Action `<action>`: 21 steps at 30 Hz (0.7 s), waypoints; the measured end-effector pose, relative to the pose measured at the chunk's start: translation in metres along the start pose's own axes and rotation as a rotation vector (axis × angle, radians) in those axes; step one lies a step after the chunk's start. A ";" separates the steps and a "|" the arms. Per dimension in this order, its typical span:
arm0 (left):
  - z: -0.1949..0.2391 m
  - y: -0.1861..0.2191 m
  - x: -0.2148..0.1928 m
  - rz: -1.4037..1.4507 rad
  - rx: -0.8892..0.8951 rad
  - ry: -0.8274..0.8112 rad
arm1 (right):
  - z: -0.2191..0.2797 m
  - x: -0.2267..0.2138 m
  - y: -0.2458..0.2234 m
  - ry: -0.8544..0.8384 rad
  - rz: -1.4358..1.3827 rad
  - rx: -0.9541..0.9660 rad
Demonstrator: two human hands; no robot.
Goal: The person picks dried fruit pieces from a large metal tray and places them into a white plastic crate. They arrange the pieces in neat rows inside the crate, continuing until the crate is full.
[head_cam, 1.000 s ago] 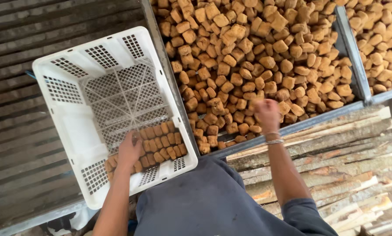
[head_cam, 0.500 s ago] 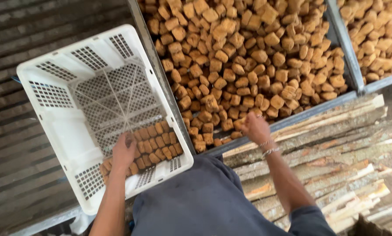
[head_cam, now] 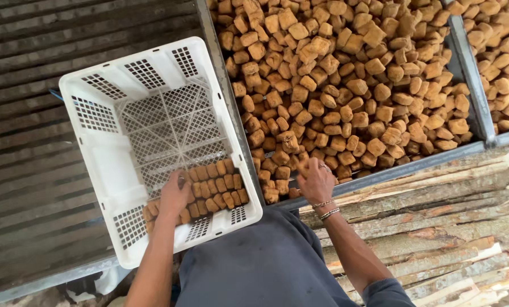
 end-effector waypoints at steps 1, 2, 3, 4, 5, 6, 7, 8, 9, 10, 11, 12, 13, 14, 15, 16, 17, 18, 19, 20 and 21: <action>0.004 -0.001 0.000 0.001 0.007 -0.003 | 0.004 0.000 -0.012 0.092 -0.054 -0.116; 0.007 -0.002 0.000 0.002 0.013 -0.007 | 0.005 0.005 -0.028 0.184 -0.109 -0.232; 0.011 -0.004 0.003 0.008 0.017 -0.006 | 0.006 0.009 -0.040 0.274 -0.160 -0.354; 0.017 -0.006 0.006 0.002 0.025 -0.007 | 0.006 0.018 -0.045 0.287 -0.105 -0.383; 0.014 -0.004 0.004 -0.005 0.040 0.007 | -0.002 0.026 -0.053 0.312 -0.056 -0.423; 0.012 -0.002 0.003 -0.013 0.056 0.021 | -0.006 0.030 -0.057 0.337 -0.006 -0.463; 0.009 -0.002 0.000 -0.009 0.029 0.019 | -0.014 0.033 -0.062 0.347 -0.021 -0.483; 0.007 -0.001 -0.001 -0.006 0.002 0.016 | -0.021 0.034 -0.065 0.357 -0.035 -0.503; 0.010 -0.003 0.000 -0.003 -0.030 0.002 | -0.020 0.036 -0.062 0.358 -0.047 -0.515; 0.011 -0.003 0.000 0.008 -0.017 0.009 | -0.024 0.042 -0.059 0.295 -0.052 -0.484; 0.013 -0.003 0.000 0.018 -0.004 0.011 | -0.027 0.046 -0.053 0.230 -0.055 -0.449; 0.014 -0.003 0.001 0.028 0.009 0.012 | -0.030 0.051 -0.049 0.165 -0.057 -0.414; 0.014 -0.004 0.003 0.018 0.005 0.006 | -0.031 0.049 -0.044 0.183 -0.067 -0.393; 0.013 -0.005 0.004 0.009 0.001 0.000 | -0.033 0.048 -0.039 0.201 -0.076 -0.372; 0.011 -0.006 0.004 0.000 -0.001 -0.003 | -0.036 0.046 -0.037 0.220 -0.087 -0.353; 0.011 -0.006 0.004 0.012 0.001 -0.005 | -0.039 0.046 -0.031 0.191 -0.147 -0.321; 0.011 -0.007 0.003 0.024 0.004 -0.004 | -0.042 0.046 -0.028 0.163 -0.209 -0.291; 0.010 -0.008 0.002 0.036 0.007 -0.003 | -0.043 0.046 -0.022 0.135 -0.270 -0.260; 0.010 -0.008 0.002 0.024 0.014 0.002 | -0.039 0.048 -0.022 0.049 -0.275 -0.326; 0.011 -0.008 0.001 0.011 0.022 0.007 | -0.033 0.051 -0.021 -0.036 -0.280 -0.392; 0.011 -0.007 0.002 -0.001 0.033 0.013 | -0.026 0.053 -0.018 -0.118 -0.285 -0.457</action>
Point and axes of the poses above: each hand's wrist, its own z-axis away from the middle knuckle, its own x-axis out of the palm, y = z × x, the point moved 6 cm from there along -z, towards the middle knuckle, and after that the axes turned 7 degrees about z, right-handed, at the moved point
